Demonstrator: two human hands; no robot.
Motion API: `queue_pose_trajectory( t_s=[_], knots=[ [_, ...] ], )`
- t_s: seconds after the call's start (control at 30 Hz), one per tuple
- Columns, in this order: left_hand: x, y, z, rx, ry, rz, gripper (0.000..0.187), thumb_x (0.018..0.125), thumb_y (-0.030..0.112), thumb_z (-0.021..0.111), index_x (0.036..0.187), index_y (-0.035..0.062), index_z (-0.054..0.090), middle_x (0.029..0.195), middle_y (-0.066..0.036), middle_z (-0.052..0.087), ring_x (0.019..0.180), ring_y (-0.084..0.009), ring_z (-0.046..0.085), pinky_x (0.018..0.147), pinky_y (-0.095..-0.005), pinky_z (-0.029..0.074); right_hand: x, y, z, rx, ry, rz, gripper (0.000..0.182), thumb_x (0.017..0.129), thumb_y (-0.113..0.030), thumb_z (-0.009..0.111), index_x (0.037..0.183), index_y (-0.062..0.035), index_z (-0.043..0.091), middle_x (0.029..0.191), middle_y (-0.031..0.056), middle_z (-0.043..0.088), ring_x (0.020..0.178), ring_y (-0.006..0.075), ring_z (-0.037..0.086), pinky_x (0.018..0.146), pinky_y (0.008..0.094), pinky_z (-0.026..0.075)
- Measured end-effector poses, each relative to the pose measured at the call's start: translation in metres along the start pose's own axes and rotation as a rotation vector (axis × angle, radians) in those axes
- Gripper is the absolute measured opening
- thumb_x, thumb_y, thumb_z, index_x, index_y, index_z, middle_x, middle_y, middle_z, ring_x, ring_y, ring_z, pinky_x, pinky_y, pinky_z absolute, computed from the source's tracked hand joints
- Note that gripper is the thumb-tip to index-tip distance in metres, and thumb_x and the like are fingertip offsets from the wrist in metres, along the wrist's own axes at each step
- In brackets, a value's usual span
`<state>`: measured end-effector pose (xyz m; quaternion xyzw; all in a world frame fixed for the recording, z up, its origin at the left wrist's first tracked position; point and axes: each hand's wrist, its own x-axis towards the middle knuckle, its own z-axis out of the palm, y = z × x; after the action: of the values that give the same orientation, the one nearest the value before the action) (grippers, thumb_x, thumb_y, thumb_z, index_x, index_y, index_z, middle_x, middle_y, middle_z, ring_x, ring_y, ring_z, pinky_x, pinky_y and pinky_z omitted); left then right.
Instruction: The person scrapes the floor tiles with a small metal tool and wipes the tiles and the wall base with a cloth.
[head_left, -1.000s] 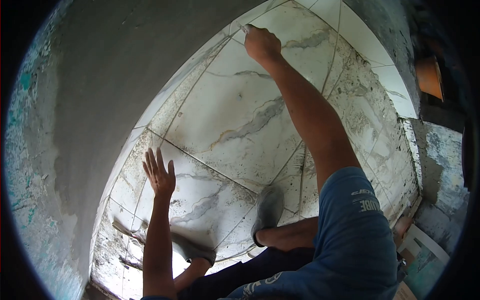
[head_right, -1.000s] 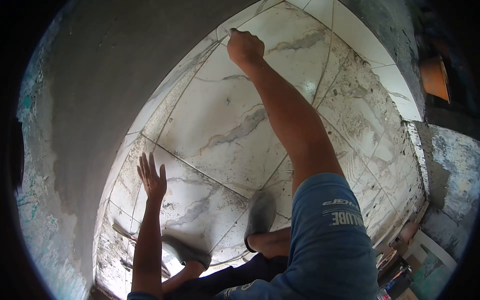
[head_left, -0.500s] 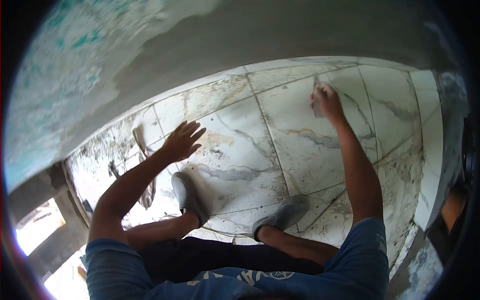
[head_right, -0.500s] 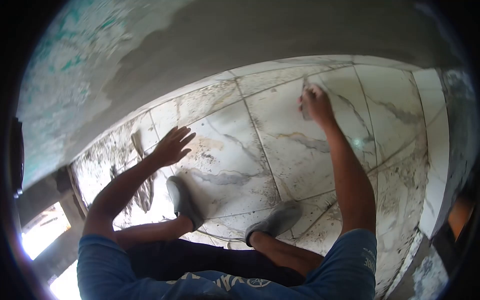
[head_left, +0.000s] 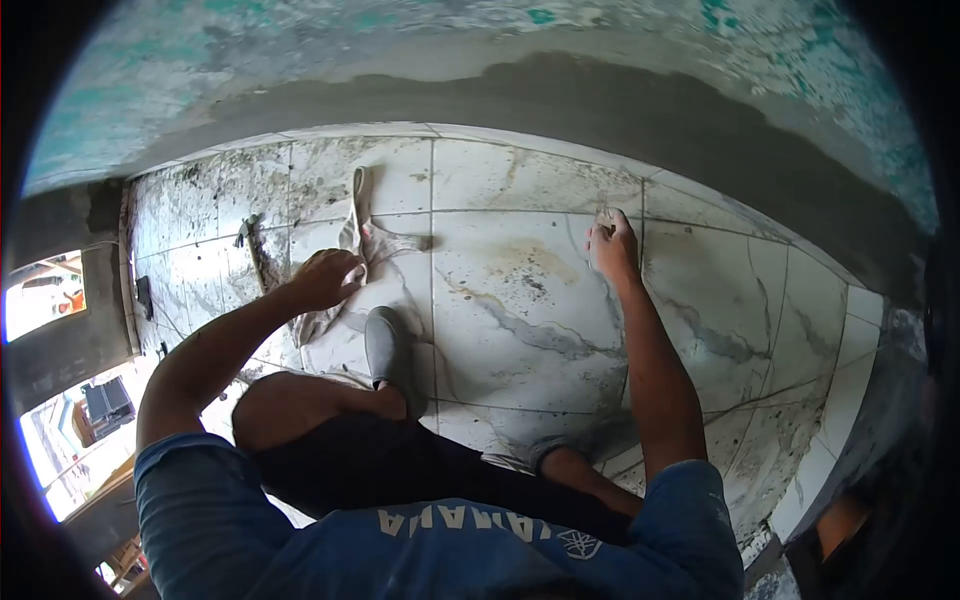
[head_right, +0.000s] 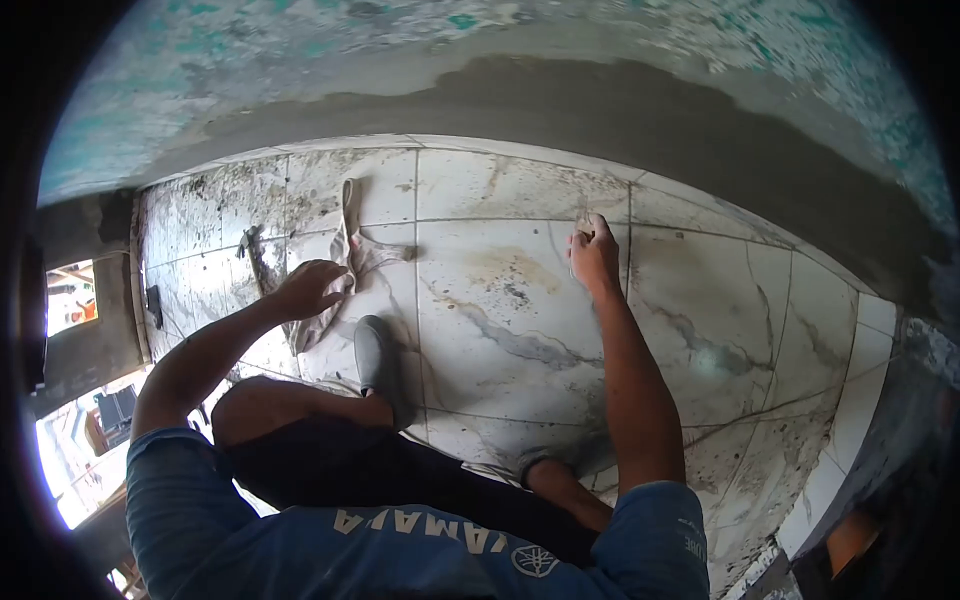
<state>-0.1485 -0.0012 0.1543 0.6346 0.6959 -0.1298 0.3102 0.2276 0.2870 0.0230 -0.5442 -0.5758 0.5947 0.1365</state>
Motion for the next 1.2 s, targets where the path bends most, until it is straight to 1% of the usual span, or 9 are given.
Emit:
queue_pose_trajectory(
  t_s=[0.2, 0.27, 0.53, 0.73, 0.83, 0.93, 1.0, 1.1, 1.2],
  knots=[
    [0.016, -0.049, 0.058, -0.033, 0.296, -0.241, 0.069, 0.077, 0.031, 0.072, 0.137, 0.012, 0.043, 0.137, -0.022, 0.042, 0.125, -0.04, 0.043, 0.102, -0.0514, 0.038, -0.006, 0.003, 0.046, 0.084, 0.087, -0.145, 0.014, 0.092, -0.008, 0.054, 0.103, 0.0005, 0.051, 0.089, 0.0119, 0.065, 0.075, 0.0188, 0.066, 0.065, 0.0323, 0.053],
    [0.027, -0.064, 0.076, -0.121, 0.286, -0.334, 0.084, 0.075, 0.035, 0.073, 0.145, 0.0158, 0.033, 0.143, -0.027, 0.033, 0.132, -0.0438, 0.033, 0.108, -0.0525, 0.031, -0.023, -0.009, 0.046, 0.353, 0.087, 0.044, 0.011, 0.095, -0.008, 0.051, 0.103, -0.0001, 0.05, 0.091, 0.0131, 0.065, 0.073, 0.0212, 0.065, 0.066, 0.034, 0.055],
    [0.024, -0.062, 0.149, -0.229, 0.727, -0.074, 0.072, 0.076, 0.032, 0.072, 0.137, 0.0081, 0.042, 0.143, -0.026, 0.035, 0.131, -0.0437, 0.035, 0.108, -0.0535, 0.029, 0.055, -0.024, 0.06, 0.601, 0.509, 0.268, 0.013, 0.097, -0.007, 0.043, 0.107, 0.0017, 0.046, 0.087, 0.0155, 0.059, 0.064, 0.023, 0.06, 0.057, 0.037, 0.054],
    [-0.009, -0.006, 0.201, -0.458, 0.694, 0.263, 0.063, 0.074, 0.028, 0.074, 0.128, 0.0064, 0.049, 0.134, -0.023, 0.046, 0.123, -0.0436, 0.044, 0.105, -0.0569, 0.033, 0.106, -0.041, 0.105, 0.771, 0.684, 0.314, 0.017, 0.093, -0.002, 0.039, 0.11, 0.0025, 0.04, 0.095, 0.0158, 0.053, 0.074, 0.0224, 0.058, 0.06, 0.0375, 0.054],
    [-0.008, 0.0, 0.204, -0.458, 0.662, 0.264, 0.064, 0.073, 0.029, 0.074, 0.128, 0.0057, 0.049, 0.132, -0.022, 0.047, 0.12, -0.0425, 0.047, 0.103, -0.0567, 0.035, 0.112, -0.051, 0.157, 0.675, 0.755, 0.322, 0.01, 0.093, 0.0, 0.039, 0.102, 0.0016, 0.042, 0.082, 0.013, 0.054, 0.061, 0.0197, 0.054, 0.054, 0.0361, 0.052],
    [-0.006, -0.002, 0.202, -0.48, 0.676, 0.231, 0.065, 0.073, 0.029, 0.074, 0.128, 0.0049, 0.049, 0.13, -0.022, 0.048, 0.118, -0.0418, 0.049, 0.101, -0.0557, 0.037, 0.093, -0.085, 0.274, 0.49, 0.339, 0.293, 0.011, 0.097, -0.008, 0.039, 0.096, -0.0021, 0.049, 0.069, 0.0095, 0.058, 0.056, 0.0177, 0.057, 0.052, 0.0352, 0.051],
    [-0.007, -0.001, 0.203, -0.473, 0.674, 0.254, 0.066, 0.073, 0.029, 0.073, 0.129, 0.0044, 0.048, 0.129, -0.022, 0.049, 0.117, -0.0414, 0.049, 0.101, -0.0551, 0.038, 0.058, -0.137, 0.365, 0.178, -0.266, 0.148, 0.019, 0.097, -0.012, 0.044, 0.096, 0.0042, 0.054, 0.066, 0.012, 0.06, 0.055, 0.0189, 0.06, 0.05, 0.0327, 0.049],
    [-0.003, -0.007, 0.204, -0.473, 0.69, 0.259, 0.063, 0.073, 0.031, 0.073, 0.126, 0.0033, 0.053, 0.126, -0.021, 0.052, 0.116, -0.0386, 0.05, 0.102, -0.052, 0.038, 0.048, -0.144, 0.416, 0.357, -0.078, 0.118, 0.017, 0.098, -0.015, 0.048, 0.1, 0.0018, 0.051, 0.067, 0.0106, 0.059, 0.053, 0.0195, 0.061, 0.046, 0.0341, 0.051],
    [-0.009, -0.004, 0.209, -0.505, 0.693, 0.258, 0.063, 0.073, 0.03, 0.072, 0.126, 0.0034, 0.053, 0.125, -0.02, 0.052, 0.116, -0.0382, 0.051, 0.1, -0.051, 0.039, 0.046, -0.106, 0.336, 0.502, 0.078, 0.19, 0.021, 0.101, -0.021, 0.045, 0.108, -0.0019, 0.045, 0.083, 0.0124, 0.058, 0.06, 0.0231, 0.063, 0.049, 0.0378, 0.057]
  ],
)
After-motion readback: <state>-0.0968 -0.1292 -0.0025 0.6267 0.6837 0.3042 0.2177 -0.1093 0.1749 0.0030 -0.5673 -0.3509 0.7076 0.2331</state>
